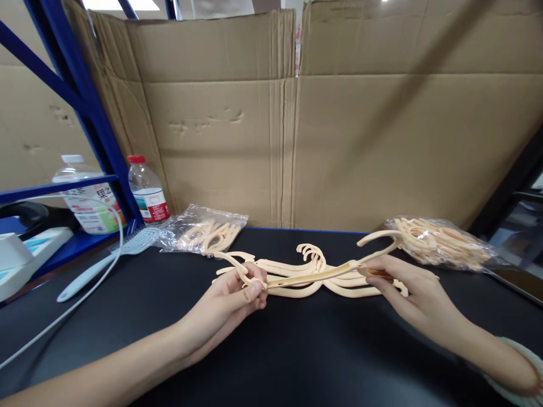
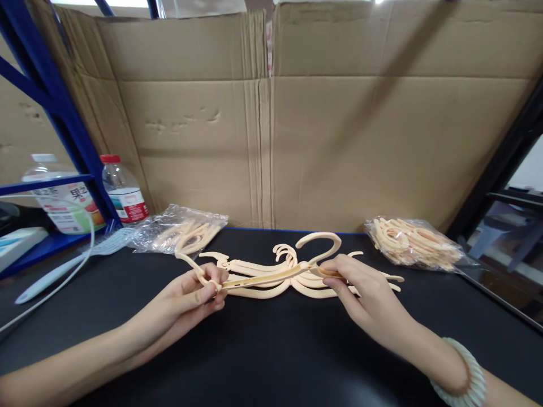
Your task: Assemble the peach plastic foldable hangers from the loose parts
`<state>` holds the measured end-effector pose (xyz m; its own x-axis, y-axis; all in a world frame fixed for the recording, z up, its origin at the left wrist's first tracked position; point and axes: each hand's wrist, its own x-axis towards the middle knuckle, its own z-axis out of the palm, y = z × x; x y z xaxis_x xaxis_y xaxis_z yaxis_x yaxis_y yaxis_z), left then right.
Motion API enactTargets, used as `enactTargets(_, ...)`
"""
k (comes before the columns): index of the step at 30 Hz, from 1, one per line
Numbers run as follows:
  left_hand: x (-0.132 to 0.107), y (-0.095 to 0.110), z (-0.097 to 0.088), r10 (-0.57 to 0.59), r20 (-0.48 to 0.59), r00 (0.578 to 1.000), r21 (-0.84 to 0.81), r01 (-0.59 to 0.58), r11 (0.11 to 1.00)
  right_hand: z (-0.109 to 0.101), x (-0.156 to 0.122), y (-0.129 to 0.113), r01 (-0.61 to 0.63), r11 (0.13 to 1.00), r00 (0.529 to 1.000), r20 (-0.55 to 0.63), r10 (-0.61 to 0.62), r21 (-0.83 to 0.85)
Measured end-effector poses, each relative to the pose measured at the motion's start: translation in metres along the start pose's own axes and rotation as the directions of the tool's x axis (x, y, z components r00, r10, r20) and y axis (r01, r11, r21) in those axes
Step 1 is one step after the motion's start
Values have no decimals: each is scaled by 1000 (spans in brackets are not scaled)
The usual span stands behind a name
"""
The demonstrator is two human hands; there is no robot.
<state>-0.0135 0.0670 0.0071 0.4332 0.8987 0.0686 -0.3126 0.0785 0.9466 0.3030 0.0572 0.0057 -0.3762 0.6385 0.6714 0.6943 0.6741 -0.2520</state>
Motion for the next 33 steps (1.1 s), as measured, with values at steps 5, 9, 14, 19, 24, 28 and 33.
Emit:
enactTargets(5, -2, 0, 1, -19, 78, 997, -46, 23, 999, 1, 1, -3, 43, 999, 999, -33, -43, 3)
enactTargets(9, -4, 0, 1, -45, 99, 994, -68, 51, 996, 1, 2, -4, 55, 998, 998, -42, -55, -4)
enactTargets(14, -5, 2, 3, -81, 82, 993, -72, 87, 994, 0, 2, -6, 70, 997, 995, -63, -72, -29)
enactTargets(19, -5, 2, 4, -108, 32, 994, -68, 110, 992, 3, 0, -6, 139, 988, 984, -98, -146, -73)
enactTargets(24, -4, -2, 2, -96, -9, 995, -56, 95, 994, 7, -3, -9, 170, 981, 978, -104, -180, -94)
enactTargets(28, -5, -4, -1, -85, -54, 995, -42, 83, 996, 7, -4, -14, 178, 979, 980, -70, -185, -102)
enactTargets(33, -7, -5, -2, -47, -76, 996, -14, 46, 999, 7, -4, -18, 176, 979, 981, -63, -183, -100)
